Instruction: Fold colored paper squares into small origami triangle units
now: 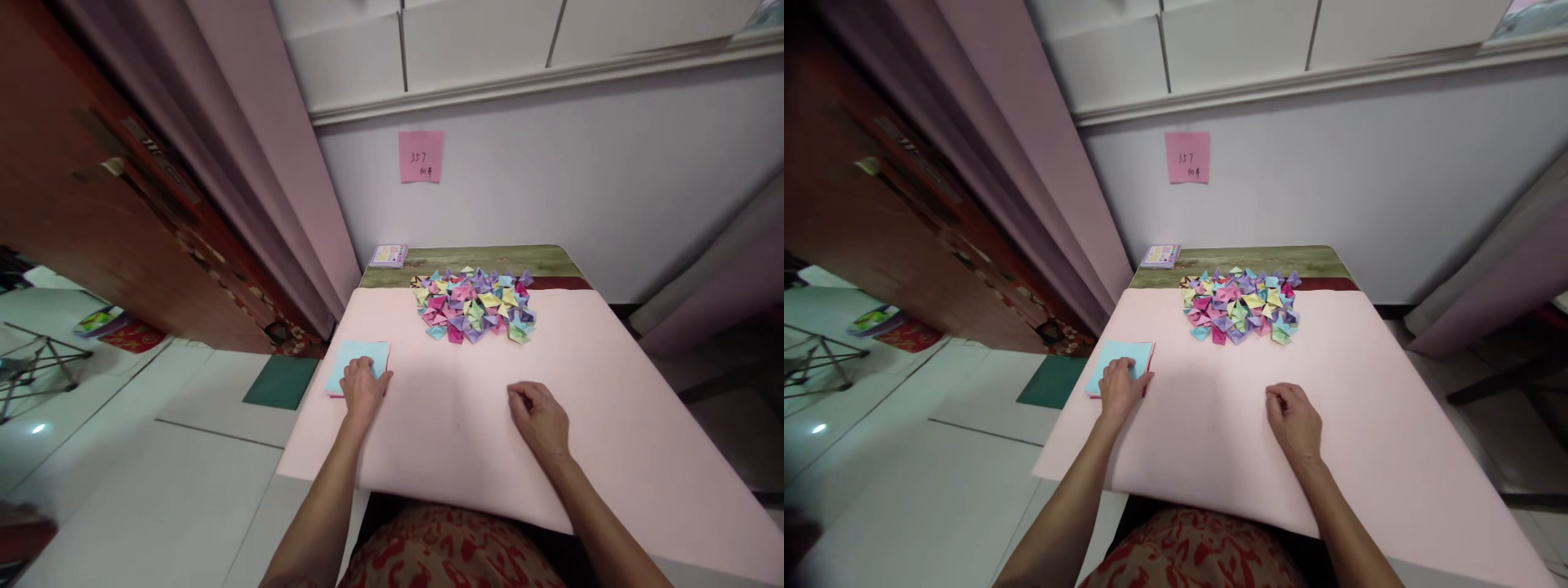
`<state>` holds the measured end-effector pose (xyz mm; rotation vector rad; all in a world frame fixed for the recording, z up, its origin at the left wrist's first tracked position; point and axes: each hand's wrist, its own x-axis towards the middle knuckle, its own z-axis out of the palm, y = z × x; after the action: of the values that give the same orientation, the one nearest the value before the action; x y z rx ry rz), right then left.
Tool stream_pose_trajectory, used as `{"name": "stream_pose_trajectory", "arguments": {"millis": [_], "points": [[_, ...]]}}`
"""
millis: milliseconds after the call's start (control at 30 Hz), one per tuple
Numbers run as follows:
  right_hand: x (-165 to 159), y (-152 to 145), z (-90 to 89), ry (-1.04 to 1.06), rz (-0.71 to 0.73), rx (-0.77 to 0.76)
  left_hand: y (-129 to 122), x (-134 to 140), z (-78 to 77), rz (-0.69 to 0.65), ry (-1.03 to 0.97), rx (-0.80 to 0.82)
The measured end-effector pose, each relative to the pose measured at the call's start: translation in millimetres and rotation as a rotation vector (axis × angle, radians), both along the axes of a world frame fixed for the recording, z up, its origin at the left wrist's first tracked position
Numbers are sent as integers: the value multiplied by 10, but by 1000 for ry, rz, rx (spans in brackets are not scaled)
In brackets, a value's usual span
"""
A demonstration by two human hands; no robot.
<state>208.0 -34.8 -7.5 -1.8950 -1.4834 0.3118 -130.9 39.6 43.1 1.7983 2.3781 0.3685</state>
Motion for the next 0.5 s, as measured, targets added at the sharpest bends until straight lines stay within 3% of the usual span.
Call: {"name": "stream_pose_trajectory", "arguments": {"millis": [300, 500], "points": [[15, 4, -44, 0, 3, 59, 74, -230, -100, 48, -250, 61], [19, 5, -41, -1, 5, 63, 71, -297, -18, 54, -350, 62]]}}
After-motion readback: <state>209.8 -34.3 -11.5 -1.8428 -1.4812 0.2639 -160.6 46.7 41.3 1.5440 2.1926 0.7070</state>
